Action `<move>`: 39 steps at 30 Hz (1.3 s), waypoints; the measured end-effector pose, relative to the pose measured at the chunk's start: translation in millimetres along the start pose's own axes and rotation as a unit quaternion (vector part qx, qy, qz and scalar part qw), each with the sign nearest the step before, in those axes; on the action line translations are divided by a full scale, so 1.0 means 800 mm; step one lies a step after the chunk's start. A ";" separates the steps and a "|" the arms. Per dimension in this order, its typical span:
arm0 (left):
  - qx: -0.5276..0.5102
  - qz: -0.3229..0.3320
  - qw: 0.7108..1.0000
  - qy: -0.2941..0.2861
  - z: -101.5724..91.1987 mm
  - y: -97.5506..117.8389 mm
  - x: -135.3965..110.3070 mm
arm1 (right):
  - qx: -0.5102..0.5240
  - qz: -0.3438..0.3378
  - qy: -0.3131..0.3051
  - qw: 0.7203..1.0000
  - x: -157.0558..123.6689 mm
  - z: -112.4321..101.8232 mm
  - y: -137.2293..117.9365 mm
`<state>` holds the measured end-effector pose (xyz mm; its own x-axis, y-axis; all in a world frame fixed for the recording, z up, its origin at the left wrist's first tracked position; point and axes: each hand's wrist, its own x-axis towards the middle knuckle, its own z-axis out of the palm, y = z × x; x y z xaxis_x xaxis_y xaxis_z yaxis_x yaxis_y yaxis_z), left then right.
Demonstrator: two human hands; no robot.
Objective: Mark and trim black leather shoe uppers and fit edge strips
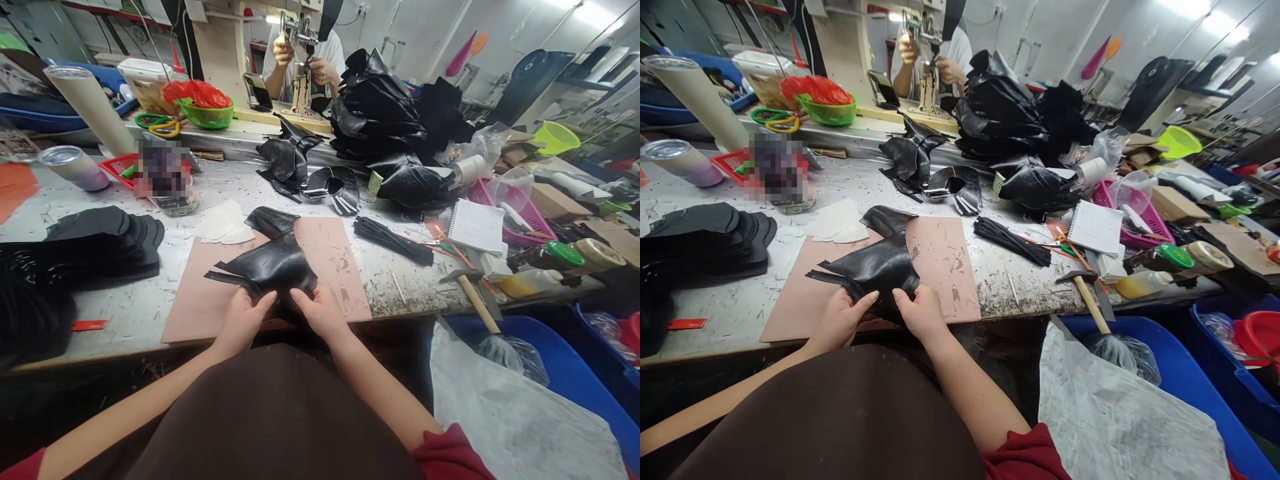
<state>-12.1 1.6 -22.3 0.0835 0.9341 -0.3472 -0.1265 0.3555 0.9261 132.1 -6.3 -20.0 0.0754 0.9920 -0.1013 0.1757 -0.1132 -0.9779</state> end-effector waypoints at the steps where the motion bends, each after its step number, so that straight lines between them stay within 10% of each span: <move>1: -0.009 -0.010 1.000 -0.012 0.001 0.002 -0.001 | 0.001 0.000 -0.002 1.000 0.000 0.000 0.000; 23: -0.099 -0.011 0.994 -0.034 0.014 -0.012 -0.004 | -0.019 -0.062 0.038 0.997 -0.012 0.009 0.010; 30: -0.027 -0.030 0.999 0.006 0.011 -0.012 -0.001 | -0.178 -0.067 0.032 0.981 -0.005 -0.016 -0.002; 39: 0.288 0.032 0.955 0.064 0.003 -0.018 0.004 | -0.008 0.059 -0.084 0.995 -0.002 -0.020 0.018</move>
<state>-7.6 -0.5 -36.4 -0.0328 0.9626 -0.2691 0.4404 0.2556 0.8607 150.3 -10.7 -30.8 -0.0693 0.9670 -0.2453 0.1909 -0.2285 -0.9546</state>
